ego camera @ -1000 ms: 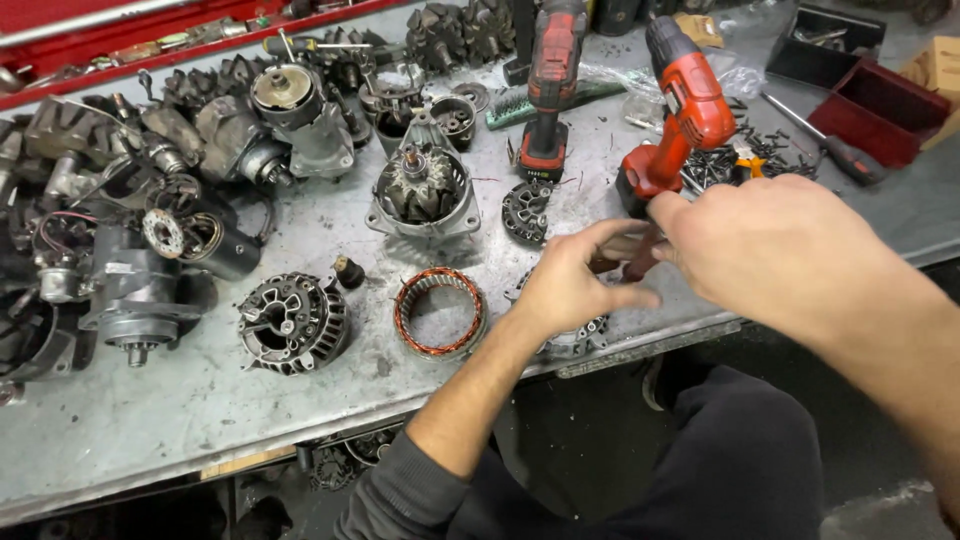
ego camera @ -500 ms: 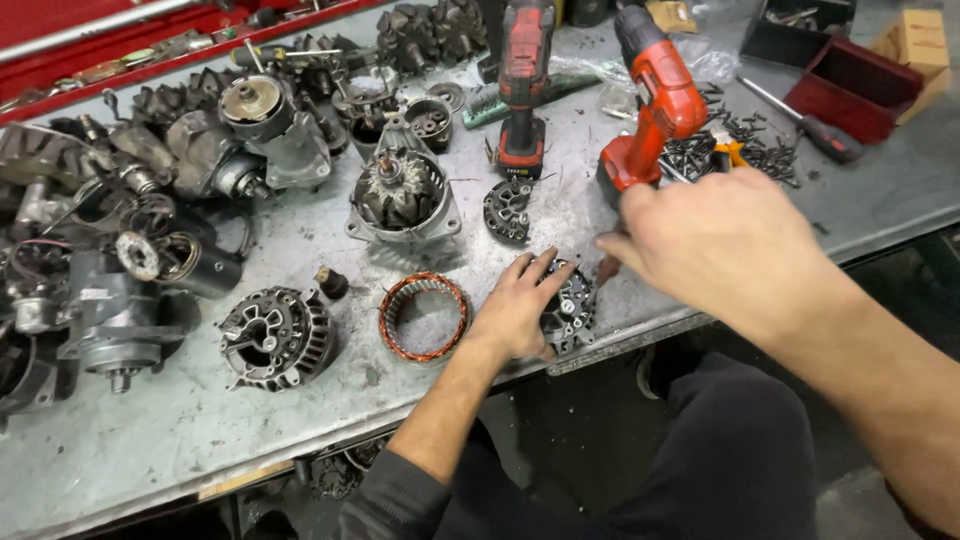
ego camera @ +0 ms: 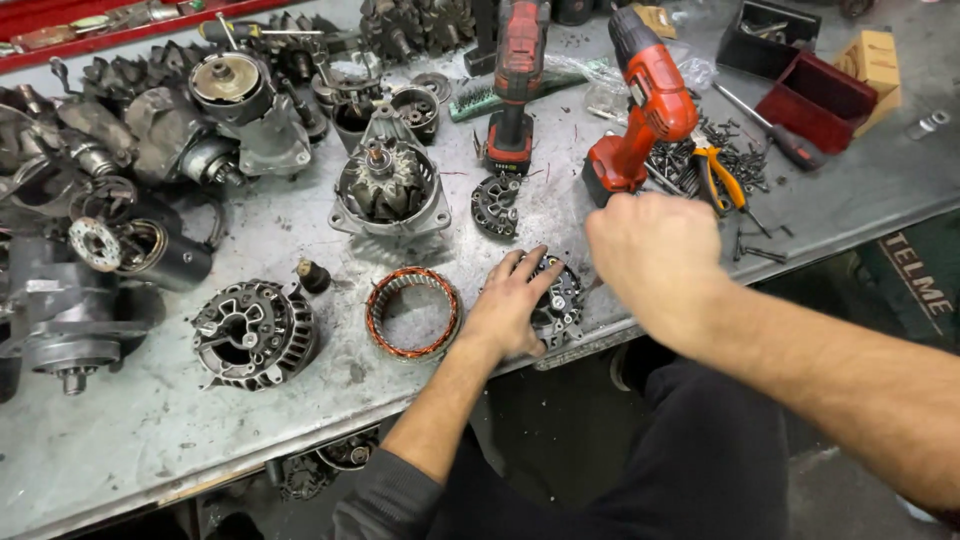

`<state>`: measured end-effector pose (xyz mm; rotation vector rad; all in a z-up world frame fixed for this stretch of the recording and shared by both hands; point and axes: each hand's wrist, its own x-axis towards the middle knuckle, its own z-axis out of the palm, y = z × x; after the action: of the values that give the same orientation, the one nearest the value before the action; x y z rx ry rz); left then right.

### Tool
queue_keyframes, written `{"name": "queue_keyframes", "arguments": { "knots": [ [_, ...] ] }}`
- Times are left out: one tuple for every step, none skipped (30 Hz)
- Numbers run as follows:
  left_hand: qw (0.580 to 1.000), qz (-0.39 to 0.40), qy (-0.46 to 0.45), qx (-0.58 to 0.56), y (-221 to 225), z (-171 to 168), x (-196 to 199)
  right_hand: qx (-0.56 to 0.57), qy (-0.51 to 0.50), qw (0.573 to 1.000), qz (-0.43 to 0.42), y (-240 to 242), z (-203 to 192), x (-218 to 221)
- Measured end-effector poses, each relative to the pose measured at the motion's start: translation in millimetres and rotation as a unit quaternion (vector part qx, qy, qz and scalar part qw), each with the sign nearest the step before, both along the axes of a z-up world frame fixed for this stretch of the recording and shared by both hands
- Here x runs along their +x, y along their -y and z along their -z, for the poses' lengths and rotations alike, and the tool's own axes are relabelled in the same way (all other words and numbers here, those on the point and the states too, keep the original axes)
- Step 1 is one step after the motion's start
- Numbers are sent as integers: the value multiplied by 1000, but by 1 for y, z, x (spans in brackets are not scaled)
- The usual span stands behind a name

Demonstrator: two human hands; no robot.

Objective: Repairing and reassembling automotive alternators on a workshop bench.

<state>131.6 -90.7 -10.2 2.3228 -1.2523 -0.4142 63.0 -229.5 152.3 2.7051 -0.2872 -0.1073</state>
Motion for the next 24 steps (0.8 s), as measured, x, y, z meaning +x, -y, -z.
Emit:
{"name": "queue_keyframes", "arguments": {
  "knots": [
    [1000, 2, -1, -1, 0, -1, -1, -1, -1, 1000, 2, 9, -5, -1],
    [1000, 2, -6, 3, 0, -2, -1, 17, 2, 999, -34, 18, -10, -2],
    [1000, -1, -9, 7, -2, -4, 1, 36, 7, 997, -74, 27, -15, 1],
    [1000, -2, -7, 7, -1, -2, 2, 36, 9, 996, -75, 37, -17, 3],
    [1000, 1, -4, -9, -2, 1, 1, 189, -36, 966, -175, 47, -16, 5],
    [1000, 4, -2, -24, -3, 4, 1, 336, -78, 899, -269, 57, -15, 8],
    [1000, 4, -4, -20, -4, 6, 0, 340, -79, 898, -268, 58, -10, 6],
    [1000, 2, -8, -21, -5, 7, 0, 511, -12, 813, -278, 61, -6, 4],
    [1000, 4, -8, -22, -2, 6, 3, 659, 60, 697, -276, 66, -4, 2],
    [1000, 8, -6, -20, -1, 5, 1, 660, 65, 697, -274, 73, 15, 5],
    [1000, 2, -13, -23, -1, 5, 2, 770, 33, 578, -267, 81, 35, 8],
    [999, -3, -19, -26, 0, 5, 2, 859, 1, 443, -255, 88, 55, 12],
    [999, -2, -24, -21, 1, 7, 4, 863, 1, 439, -251, 82, 63, 9],
    [999, 5, -17, -29, 1, 9, 5, 890, 46, 407, -199, 76, 71, 7],
    [999, 7, -11, -37, 1, 11, 5, 912, 86, 374, -145, 69, 78, 4],
    [999, 4, -18, -33, -3, 14, 0, 915, 82, 370, -139, 56, 79, 5],
    [999, 4, -15, -42, -2, 14, 3, 903, 170, 386, -83, 46, 76, 9],
    [999, 3, -12, -52, 0, 14, 4, 880, 258, 398, -28, 38, 73, 13],
    [999, 13, -19, -46, -1, 17, 5, 880, 265, 394, -17, 28, 77, 9],
    [998, 5, -5, -55, -1, 20, 5, 836, 386, 390, 16, 18, 80, 5],
    [998, 2, 10, -68, 3, 24, 7, 772, 505, 383, 48, 11, 83, 1],
    [998, 19, 4, -66, 3, 23, 0, 764, 516, 383, 59, 16, 82, -4],
    [999, 8, -4, -54, 3, 17, 1, 768, 478, 426, 16, 23, 76, 0],
    [999, -3, -12, -41, 2, 11, 2, 768, 437, 468, -27, 28, 70, 5]
  ]
}}
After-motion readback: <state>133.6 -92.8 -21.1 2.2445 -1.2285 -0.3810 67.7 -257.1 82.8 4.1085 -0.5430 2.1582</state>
